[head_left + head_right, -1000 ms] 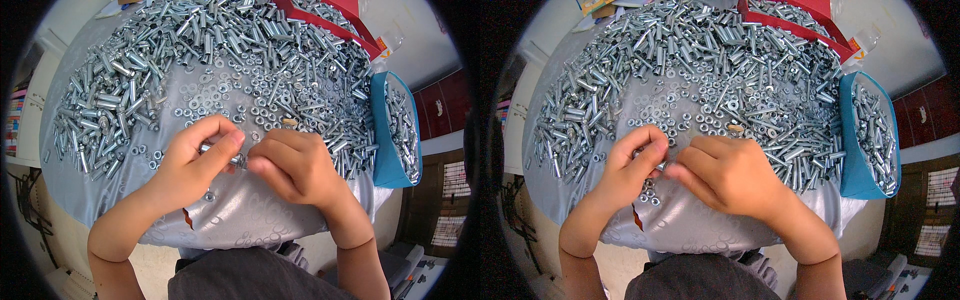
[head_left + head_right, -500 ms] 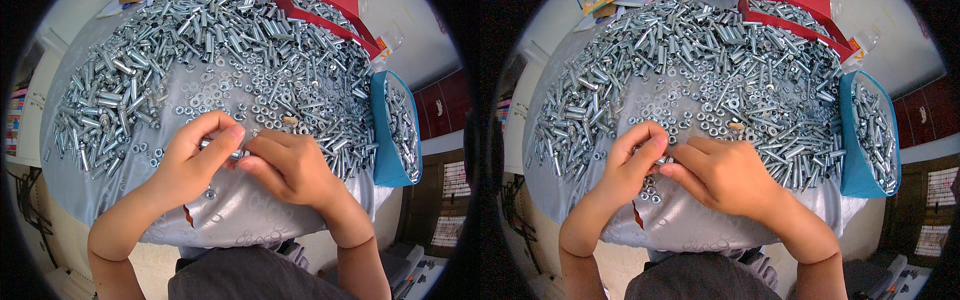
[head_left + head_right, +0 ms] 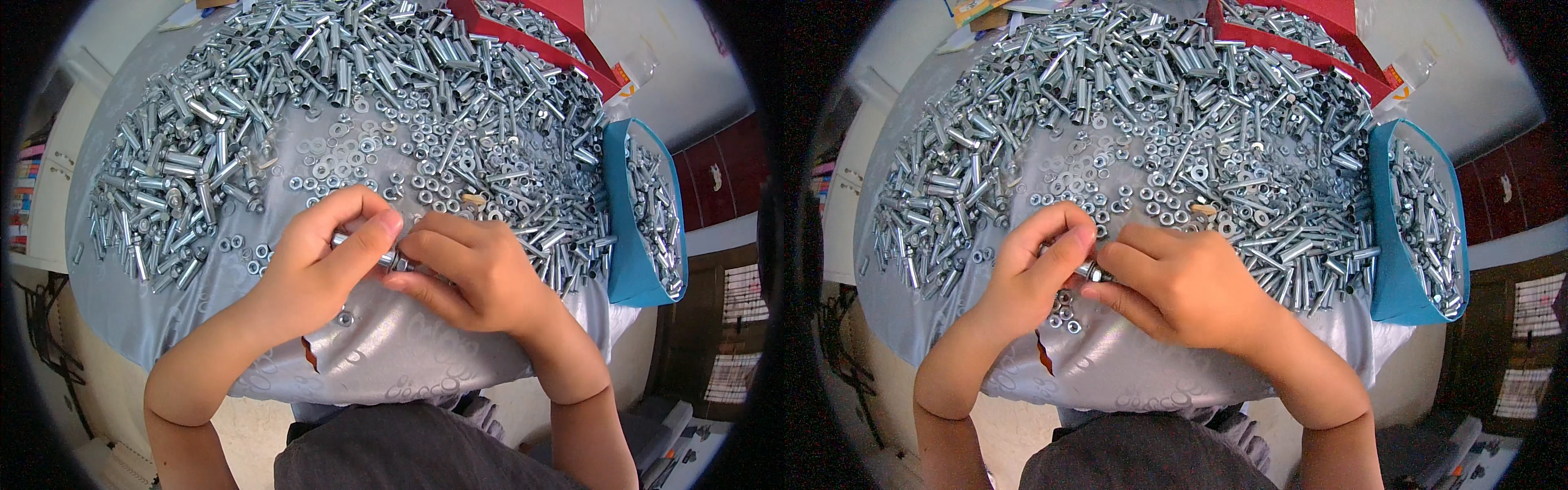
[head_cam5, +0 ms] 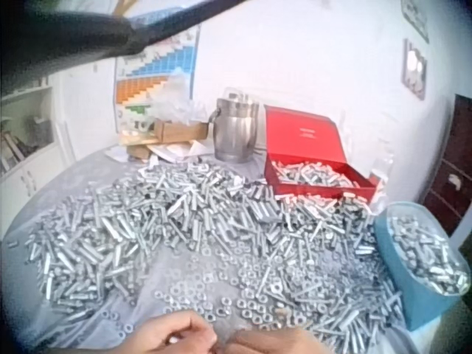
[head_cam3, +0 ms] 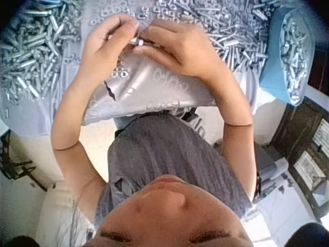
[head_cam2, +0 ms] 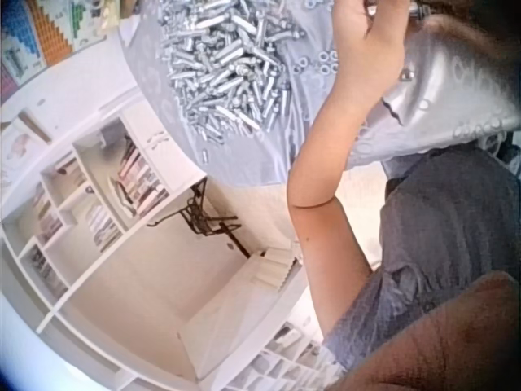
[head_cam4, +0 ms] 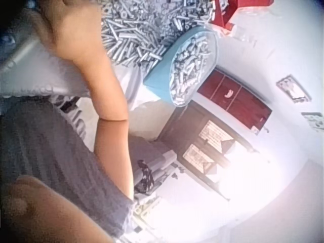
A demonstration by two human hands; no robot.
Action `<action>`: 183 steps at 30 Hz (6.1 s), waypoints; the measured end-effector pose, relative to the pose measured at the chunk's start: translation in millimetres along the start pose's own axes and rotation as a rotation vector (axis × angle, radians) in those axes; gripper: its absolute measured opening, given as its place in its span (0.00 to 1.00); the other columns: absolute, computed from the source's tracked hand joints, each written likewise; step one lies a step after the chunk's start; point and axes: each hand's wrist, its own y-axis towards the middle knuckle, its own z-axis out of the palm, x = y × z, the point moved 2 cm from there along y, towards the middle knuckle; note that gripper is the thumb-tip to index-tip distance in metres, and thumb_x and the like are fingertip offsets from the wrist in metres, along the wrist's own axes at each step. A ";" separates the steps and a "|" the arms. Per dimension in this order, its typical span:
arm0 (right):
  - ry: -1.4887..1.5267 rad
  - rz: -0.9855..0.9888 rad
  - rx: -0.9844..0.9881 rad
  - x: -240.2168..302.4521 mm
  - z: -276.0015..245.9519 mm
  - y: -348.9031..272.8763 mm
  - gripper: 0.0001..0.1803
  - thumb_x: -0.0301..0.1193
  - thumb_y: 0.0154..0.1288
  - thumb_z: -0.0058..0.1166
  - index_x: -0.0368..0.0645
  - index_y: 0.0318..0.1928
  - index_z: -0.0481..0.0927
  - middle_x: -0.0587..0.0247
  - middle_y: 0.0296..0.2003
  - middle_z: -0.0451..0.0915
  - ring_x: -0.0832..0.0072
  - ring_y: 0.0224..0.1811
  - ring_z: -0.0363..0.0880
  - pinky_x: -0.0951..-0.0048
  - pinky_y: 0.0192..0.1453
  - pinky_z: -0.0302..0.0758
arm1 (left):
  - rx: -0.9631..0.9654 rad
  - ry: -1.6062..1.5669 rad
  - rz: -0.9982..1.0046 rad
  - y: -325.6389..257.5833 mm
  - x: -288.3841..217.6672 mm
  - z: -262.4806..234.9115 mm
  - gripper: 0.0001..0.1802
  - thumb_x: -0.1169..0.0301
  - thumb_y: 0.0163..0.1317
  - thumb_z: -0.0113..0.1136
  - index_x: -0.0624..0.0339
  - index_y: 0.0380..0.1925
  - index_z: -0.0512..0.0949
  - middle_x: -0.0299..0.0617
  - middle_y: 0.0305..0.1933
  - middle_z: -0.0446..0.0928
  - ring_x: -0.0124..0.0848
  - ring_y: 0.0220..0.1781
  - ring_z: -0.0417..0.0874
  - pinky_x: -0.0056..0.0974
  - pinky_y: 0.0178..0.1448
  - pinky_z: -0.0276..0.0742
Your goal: The person repeatedly picks up bolts, washers, and nuts from a large pile on a table. They thread the components together by hand, creating small fastener assemblies. The person handles the items one at a time, screwing the nut onto the bolt after placing a washer.
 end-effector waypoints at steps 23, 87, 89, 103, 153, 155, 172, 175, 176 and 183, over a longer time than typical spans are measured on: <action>0.644 0.327 0.052 -1.9 -8.6 -2.9 0.14 0.33 0.63 0.47 0.36 0.23 0.70 0.66 0.16 0.64 0.82 0.19 0.59 0.77 0.23 0.58 | 0.184 0.874 0.605 -0.8 -13.0 -13.3 0.10 0.67 0.62 0.48 0.64 0.29 0.69 0.38 0.25 0.70 0.27 0.26 0.70 0.30 0.30 0.65; 0.971 0.292 -0.795 -68.8 -111.2 -24.9 0.16 0.38 0.65 0.44 0.38 0.29 0.73 0.71 0.20 0.66 0.82 0.25 0.66 0.81 0.34 0.66 | -0.258 -0.016 0.083 11.3 -2.9 -20.3 0.13 0.64 0.62 0.47 0.61 0.25 0.71 0.31 0.22 0.66 0.19 0.25 0.65 0.25 0.33 0.61; 0.778 0.579 -0.913 -66.9 -109.0 -23.9 0.17 0.40 0.65 0.44 0.38 0.29 0.72 0.75 0.16 0.60 0.83 0.18 0.60 0.80 0.25 0.61 | -0.261 -0.012 0.082 11.1 -2.1 -19.9 0.13 0.64 0.62 0.47 0.61 0.25 0.71 0.31 0.22 0.66 0.19 0.25 0.65 0.25 0.33 0.61; -0.572 0.924 -0.345 -91.0 -111.1 -49.1 0.10 0.31 0.53 0.51 0.38 0.33 0.79 0.50 0.26 0.77 0.57 0.30 0.77 0.66 0.36 0.71 | -0.261 0.015 0.074 10.9 -1.5 -19.5 0.13 0.65 0.62 0.46 0.61 0.24 0.71 0.32 0.22 0.66 0.19 0.24 0.65 0.25 0.32 0.61; 0.559 0.523 0.015 10.7 -38.6 -7.7 0.13 0.21 0.50 0.58 0.40 0.39 0.79 0.77 0.14 0.57 0.88 0.17 0.51 0.83 0.20 0.50 | 0.014 0.301 0.616 -3.8 3.2 5.6 0.22 0.74 0.37 0.72 0.61 0.35 0.75 0.37 0.32 0.77 0.22 0.27 0.76 0.26 0.32 0.71; 0.510 0.462 0.001 12.5 -33.6 -7.7 0.13 0.21 0.50 0.58 0.41 0.39 0.79 0.76 0.14 0.57 0.88 0.17 0.51 0.82 0.20 0.50 | -0.015 0.282 0.591 -4.8 3.1 4.8 0.19 0.75 0.38 0.72 0.61 0.32 0.74 0.38 0.32 0.77 0.22 0.27 0.75 0.25 0.31 0.70; 1.285 0.420 -0.304 16.8 -38.0 -4.3 0.30 0.30 0.49 0.58 0.34 0.52 0.62 0.73 0.23 0.63 0.87 0.24 0.60 0.85 0.27 0.58 | 0.069 0.621 0.540 -1.9 6.9 16.1 0.16 0.79 0.41 0.68 0.61 0.32 0.74 0.40 0.32 0.78 0.25 0.27 0.78 0.28 0.31 0.74; 1.337 0.385 -0.277 14.7 -36.0 -4.3 0.31 0.32 0.50 0.56 0.33 0.53 0.61 0.72 0.23 0.63 0.86 0.24 0.60 0.84 0.27 0.58 | 0.081 0.579 0.478 -4.0 8.0 17.7 0.18 0.78 0.41 0.68 0.62 0.34 0.73 0.41 0.32 0.78 0.26 0.28 0.79 0.28 0.30 0.74; 1.315 0.377 -0.283 15.6 -35.4 -3.4 0.33 0.35 0.50 0.56 0.33 0.54 0.60 0.72 0.22 0.62 0.85 0.22 0.58 0.83 0.24 0.57 | 0.088 0.568 0.469 -4.2 8.7 17.8 0.18 0.78 0.42 0.68 0.62 0.35 0.72 0.41 0.32 0.78 0.26 0.28 0.79 0.28 0.30 0.74; 1.302 0.316 -0.285 16.4 -36.1 -5.7 0.35 0.40 0.50 0.56 0.33 0.54 0.58 0.71 0.21 0.61 0.85 0.21 0.57 0.82 0.22 0.56 | 0.109 0.607 0.422 -4.0 10.7 16.8 0.21 0.77 0.43 0.67 0.63 0.37 0.69 0.43 0.35 0.78 0.28 0.35 0.81 0.28 0.30 0.74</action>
